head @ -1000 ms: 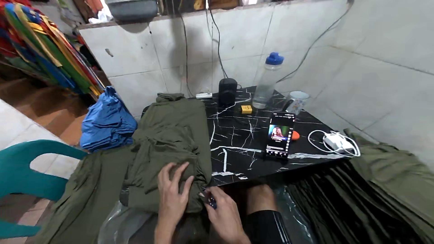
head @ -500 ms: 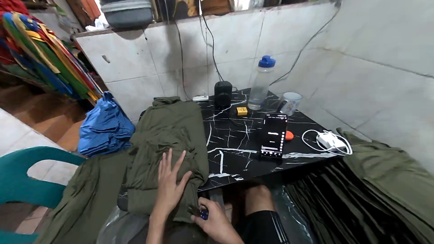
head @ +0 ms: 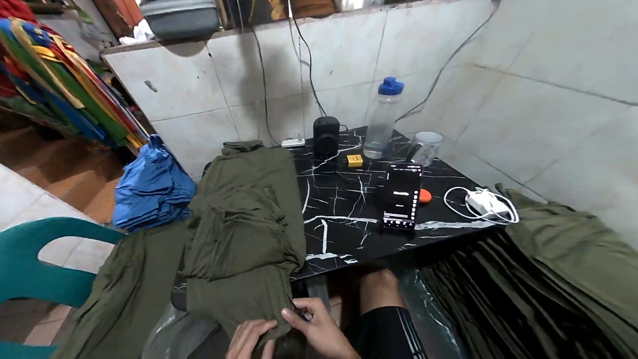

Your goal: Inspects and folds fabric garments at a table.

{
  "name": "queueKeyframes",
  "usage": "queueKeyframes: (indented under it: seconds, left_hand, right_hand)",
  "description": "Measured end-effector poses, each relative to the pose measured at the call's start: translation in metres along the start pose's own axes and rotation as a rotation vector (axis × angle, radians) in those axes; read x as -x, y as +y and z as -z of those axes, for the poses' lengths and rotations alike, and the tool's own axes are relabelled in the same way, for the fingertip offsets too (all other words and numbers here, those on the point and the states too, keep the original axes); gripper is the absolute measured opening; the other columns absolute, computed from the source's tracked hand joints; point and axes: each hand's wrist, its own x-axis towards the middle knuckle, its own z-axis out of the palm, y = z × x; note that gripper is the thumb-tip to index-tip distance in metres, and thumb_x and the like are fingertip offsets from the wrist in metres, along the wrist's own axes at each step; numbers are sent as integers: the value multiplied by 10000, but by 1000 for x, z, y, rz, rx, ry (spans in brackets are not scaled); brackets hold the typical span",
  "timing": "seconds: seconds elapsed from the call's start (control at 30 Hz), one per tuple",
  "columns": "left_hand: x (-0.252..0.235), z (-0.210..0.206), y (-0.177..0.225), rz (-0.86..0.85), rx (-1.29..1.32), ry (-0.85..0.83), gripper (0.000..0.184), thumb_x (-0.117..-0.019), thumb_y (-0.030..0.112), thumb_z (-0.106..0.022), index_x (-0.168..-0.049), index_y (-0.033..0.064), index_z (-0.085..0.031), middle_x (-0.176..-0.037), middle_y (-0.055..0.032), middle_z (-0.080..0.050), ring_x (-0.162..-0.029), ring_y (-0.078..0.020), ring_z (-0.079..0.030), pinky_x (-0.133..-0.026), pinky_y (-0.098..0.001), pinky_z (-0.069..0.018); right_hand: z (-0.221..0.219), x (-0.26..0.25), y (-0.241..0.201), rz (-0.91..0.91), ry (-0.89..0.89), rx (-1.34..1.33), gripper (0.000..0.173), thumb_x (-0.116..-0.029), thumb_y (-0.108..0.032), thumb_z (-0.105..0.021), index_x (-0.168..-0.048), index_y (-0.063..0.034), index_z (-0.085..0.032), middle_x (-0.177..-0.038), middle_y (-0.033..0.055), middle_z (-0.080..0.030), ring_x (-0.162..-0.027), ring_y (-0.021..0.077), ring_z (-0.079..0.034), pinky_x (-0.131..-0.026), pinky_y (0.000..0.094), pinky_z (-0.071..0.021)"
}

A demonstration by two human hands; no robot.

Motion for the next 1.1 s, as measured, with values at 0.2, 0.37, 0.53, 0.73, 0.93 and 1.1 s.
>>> queueKeyframes:
  seconds: [0.2,0.37,0.53,0.73,0.93,1.1]
  left_hand:
    - [-1,17,0,45,174,-24,94,-860,146,-822,-919,75,-803,-914,-43,-723,-911,-74,-682,-850,-214,-576]
    - [2,26,3,102,84,57,102,-878,136,-800,-949,66,-822,-832,-40,-743,-740,-32,-664,-698,-181,-556]
    - [-8,0,36,247,209,370,87,-933,30,-651,-982,-38,-630,-882,16,-704,-810,40,-676,-778,-177,-601]
    - [-28,-25,59,322,455,491,346,-838,-70,-740,-1088,61,-541,-919,85,-715,-737,-18,-709,-710,-226,-646]
    - [-30,-25,64,263,531,339,197,-938,-68,-600,-1099,44,-622,-1006,51,-724,-865,-28,-712,-810,-226,-625]
    - [-28,-23,61,250,486,342,190,-951,-51,-621,-1125,20,-646,-1042,29,-737,-858,-22,-719,-795,-221,-628]
  right_hand:
    - [0,9,-8,-35,72,1,145,-948,-164,-711,-912,-24,-693,-799,-25,-646,-703,4,-585,-659,191,-506]
    - [-4,12,-9,43,163,369,329,-920,-346,-762,-855,-29,-706,-768,48,-656,-687,118,-601,-646,311,-509]
    - [-22,14,-15,222,130,545,148,-917,-127,-707,-876,15,-707,-853,139,-699,-763,232,-688,-708,400,-584]
    - [-24,18,-25,85,207,324,253,-1039,-214,-592,-1037,5,-719,-912,93,-729,-847,155,-705,-820,349,-590]
    - [-13,18,-34,51,170,188,214,-1038,-183,-593,-956,-3,-673,-754,30,-692,-663,62,-631,-641,238,-525]
    - [-10,18,-34,71,129,190,216,-1031,-156,-582,-922,14,-658,-709,36,-635,-588,46,-574,-577,212,-494]
